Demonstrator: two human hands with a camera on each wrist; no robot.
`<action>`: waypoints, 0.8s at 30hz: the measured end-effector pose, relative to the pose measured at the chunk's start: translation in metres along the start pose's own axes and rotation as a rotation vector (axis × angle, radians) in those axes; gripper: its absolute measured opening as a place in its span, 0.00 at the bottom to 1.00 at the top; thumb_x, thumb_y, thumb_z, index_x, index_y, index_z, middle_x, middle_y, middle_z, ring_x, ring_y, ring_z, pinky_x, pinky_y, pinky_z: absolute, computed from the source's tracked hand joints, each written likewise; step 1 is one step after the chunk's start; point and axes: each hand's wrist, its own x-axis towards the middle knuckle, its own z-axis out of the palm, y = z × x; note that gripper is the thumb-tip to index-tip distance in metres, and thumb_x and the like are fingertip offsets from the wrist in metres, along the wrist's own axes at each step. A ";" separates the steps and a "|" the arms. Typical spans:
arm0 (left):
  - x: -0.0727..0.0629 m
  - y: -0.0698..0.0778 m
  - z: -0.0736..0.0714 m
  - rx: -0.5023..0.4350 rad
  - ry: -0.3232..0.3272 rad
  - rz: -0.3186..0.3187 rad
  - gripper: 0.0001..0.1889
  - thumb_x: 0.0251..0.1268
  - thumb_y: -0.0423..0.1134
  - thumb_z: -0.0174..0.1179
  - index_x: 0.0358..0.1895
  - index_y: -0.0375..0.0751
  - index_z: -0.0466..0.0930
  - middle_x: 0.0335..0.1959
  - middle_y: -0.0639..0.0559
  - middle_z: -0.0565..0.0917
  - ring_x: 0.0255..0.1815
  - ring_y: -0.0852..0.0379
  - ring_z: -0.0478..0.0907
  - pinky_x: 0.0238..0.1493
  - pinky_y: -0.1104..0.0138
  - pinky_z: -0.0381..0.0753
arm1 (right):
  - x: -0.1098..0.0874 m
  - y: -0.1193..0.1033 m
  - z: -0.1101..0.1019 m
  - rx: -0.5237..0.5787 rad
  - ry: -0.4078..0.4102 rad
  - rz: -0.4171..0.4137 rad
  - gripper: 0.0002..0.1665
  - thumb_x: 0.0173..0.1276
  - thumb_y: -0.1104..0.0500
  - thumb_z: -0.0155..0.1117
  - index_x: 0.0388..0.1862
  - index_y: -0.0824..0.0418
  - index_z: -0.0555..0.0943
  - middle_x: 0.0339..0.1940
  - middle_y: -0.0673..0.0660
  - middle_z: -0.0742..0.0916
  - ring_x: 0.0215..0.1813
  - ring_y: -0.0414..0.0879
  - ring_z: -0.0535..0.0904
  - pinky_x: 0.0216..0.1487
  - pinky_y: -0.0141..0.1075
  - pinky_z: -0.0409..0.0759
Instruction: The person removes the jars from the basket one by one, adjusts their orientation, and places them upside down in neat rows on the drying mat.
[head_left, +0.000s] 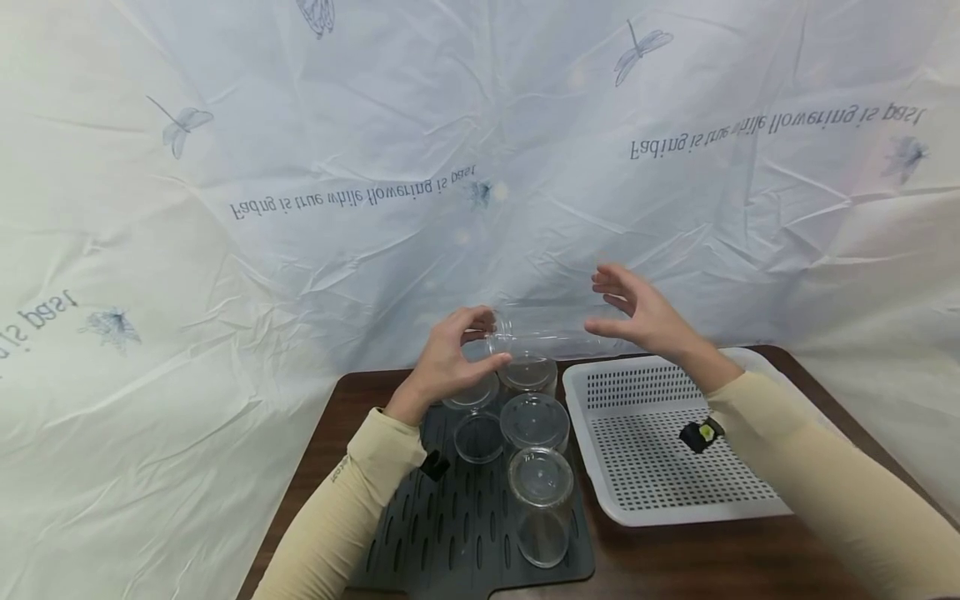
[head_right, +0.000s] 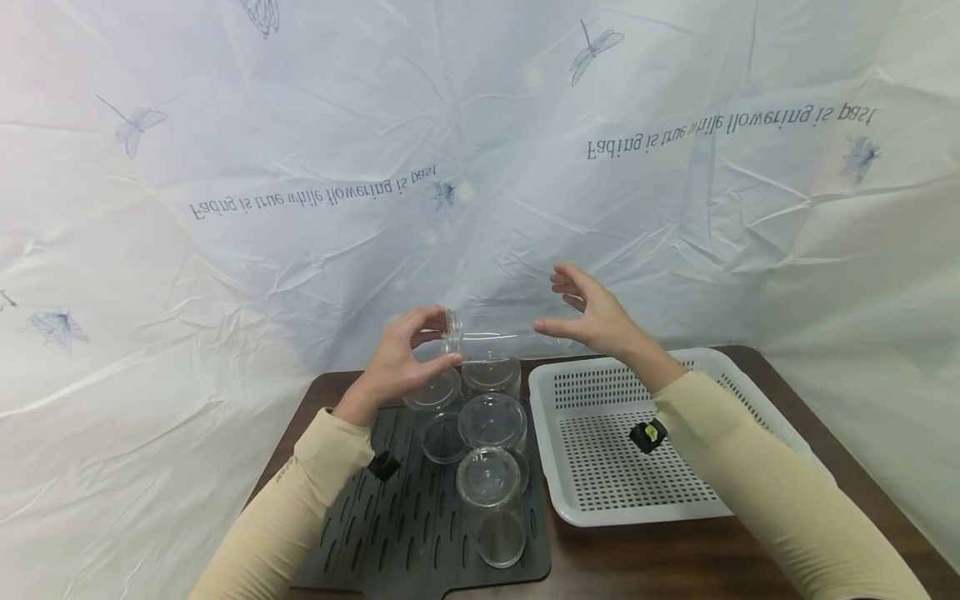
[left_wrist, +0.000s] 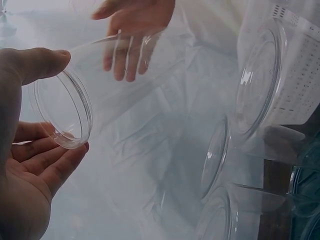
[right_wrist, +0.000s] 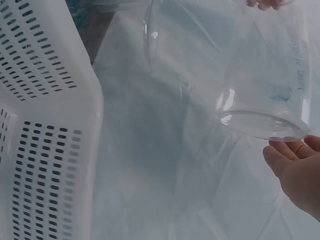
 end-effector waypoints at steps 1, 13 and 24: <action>0.000 0.000 0.000 -0.005 0.002 0.001 0.33 0.56 0.42 0.73 0.64 0.38 0.71 0.52 0.43 0.78 0.56 0.50 0.78 0.59 0.67 0.78 | -0.001 0.001 0.001 0.010 0.000 0.004 0.54 0.60 0.62 0.72 0.79 0.62 0.51 0.74 0.64 0.65 0.76 0.58 0.60 0.76 0.51 0.57; 0.000 0.003 -0.001 -0.056 0.011 -0.003 0.34 0.55 0.39 0.73 0.65 0.36 0.70 0.53 0.37 0.77 0.56 0.44 0.77 0.60 0.61 0.78 | -0.013 0.013 0.005 0.105 0.029 0.024 0.49 0.63 0.65 0.69 0.77 0.64 0.53 0.73 0.65 0.67 0.74 0.59 0.62 0.76 0.53 0.55; 0.002 0.003 -0.003 -0.051 0.015 0.017 0.34 0.55 0.40 0.73 0.65 0.37 0.70 0.53 0.36 0.77 0.56 0.48 0.77 0.60 0.66 0.78 | -0.021 0.019 0.009 0.127 0.031 0.056 0.48 0.65 0.63 0.67 0.77 0.66 0.52 0.73 0.67 0.66 0.74 0.63 0.61 0.73 0.59 0.57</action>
